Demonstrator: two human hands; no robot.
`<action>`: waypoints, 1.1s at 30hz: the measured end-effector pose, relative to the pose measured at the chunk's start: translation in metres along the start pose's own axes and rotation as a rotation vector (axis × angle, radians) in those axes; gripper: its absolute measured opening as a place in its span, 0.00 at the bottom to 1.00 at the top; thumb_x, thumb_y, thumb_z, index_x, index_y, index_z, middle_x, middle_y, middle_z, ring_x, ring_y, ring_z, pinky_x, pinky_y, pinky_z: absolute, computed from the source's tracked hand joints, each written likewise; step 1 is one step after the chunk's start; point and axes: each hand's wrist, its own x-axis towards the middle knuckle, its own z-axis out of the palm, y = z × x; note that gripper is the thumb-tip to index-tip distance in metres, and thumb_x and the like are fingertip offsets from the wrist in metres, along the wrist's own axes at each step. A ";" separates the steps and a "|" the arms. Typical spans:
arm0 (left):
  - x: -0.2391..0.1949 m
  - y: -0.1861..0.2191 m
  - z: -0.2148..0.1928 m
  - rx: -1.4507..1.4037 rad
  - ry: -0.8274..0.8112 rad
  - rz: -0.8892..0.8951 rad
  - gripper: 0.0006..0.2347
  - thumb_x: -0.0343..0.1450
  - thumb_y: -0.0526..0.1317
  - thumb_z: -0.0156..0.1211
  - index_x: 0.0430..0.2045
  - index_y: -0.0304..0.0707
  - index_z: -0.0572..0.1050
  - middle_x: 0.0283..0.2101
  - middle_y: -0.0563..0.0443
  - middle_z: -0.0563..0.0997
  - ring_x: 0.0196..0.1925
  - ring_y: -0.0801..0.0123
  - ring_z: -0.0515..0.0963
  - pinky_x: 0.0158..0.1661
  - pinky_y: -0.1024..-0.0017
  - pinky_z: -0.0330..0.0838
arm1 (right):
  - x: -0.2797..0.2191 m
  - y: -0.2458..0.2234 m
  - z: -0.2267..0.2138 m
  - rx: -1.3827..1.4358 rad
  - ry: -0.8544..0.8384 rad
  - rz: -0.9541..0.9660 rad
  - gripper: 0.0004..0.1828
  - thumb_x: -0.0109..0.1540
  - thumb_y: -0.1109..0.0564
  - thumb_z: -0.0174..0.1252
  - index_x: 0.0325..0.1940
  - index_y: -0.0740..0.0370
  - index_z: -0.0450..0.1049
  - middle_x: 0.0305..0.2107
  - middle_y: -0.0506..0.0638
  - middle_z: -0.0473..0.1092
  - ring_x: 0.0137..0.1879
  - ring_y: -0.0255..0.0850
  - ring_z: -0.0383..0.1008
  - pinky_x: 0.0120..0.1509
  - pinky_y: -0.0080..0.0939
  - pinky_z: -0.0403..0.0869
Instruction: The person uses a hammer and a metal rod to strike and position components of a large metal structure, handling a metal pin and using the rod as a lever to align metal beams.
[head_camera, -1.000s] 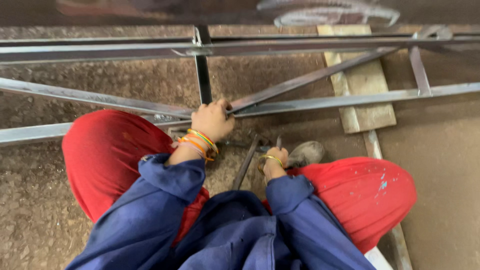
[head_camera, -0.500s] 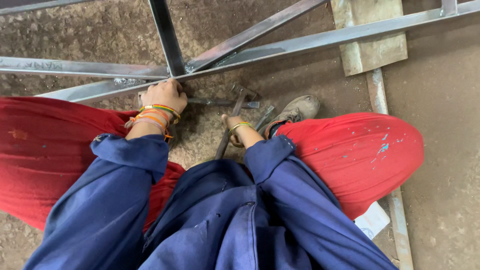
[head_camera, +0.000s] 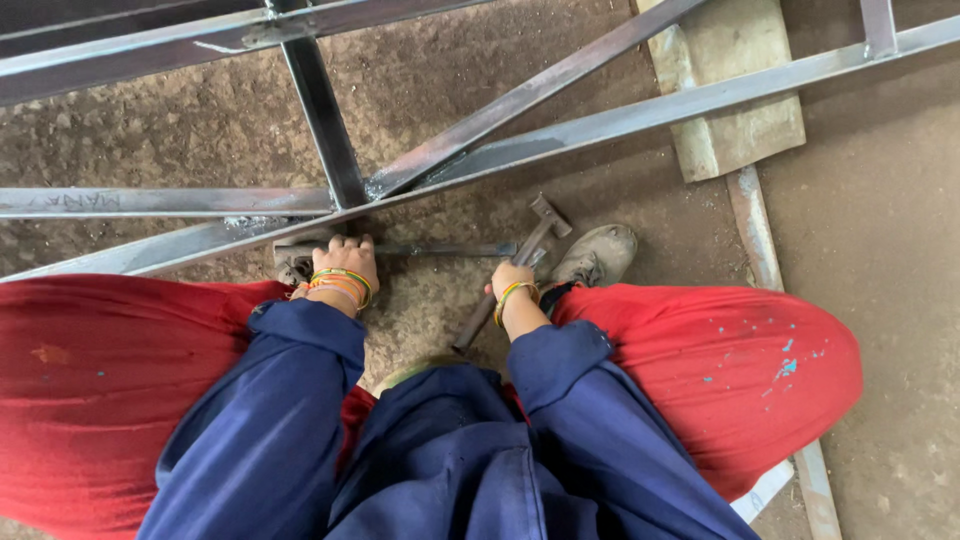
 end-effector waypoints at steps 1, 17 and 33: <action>0.003 0.000 0.003 0.034 -0.049 -0.017 0.26 0.69 0.41 0.53 0.66 0.45 0.64 0.63 0.47 0.72 0.68 0.54 0.66 0.60 0.41 0.60 | 0.003 0.004 -0.004 -0.071 -0.060 0.024 0.20 0.64 0.52 0.51 0.52 0.72 0.70 0.30 0.59 0.75 0.30 0.47 0.78 0.32 0.47 0.74; 0.005 0.009 -0.006 0.125 -0.071 0.058 0.11 0.71 0.41 0.56 0.42 0.43 0.82 0.47 0.46 0.84 0.52 0.54 0.82 0.55 0.55 0.73 | -0.004 0.013 0.029 -0.332 -0.341 -0.365 0.15 0.64 0.54 0.54 0.49 0.65 0.76 0.31 0.54 0.79 0.32 0.43 0.79 0.39 0.43 0.76; -0.162 0.083 -0.064 -0.587 -0.024 0.378 0.16 0.68 0.42 0.61 0.45 0.29 0.74 0.37 0.31 0.83 0.41 0.45 0.83 0.39 0.57 0.76 | -0.126 -0.003 0.022 0.651 -0.156 -0.236 0.19 0.68 0.50 0.50 0.50 0.70 0.68 0.27 0.58 0.72 0.24 0.43 0.70 0.26 0.45 0.70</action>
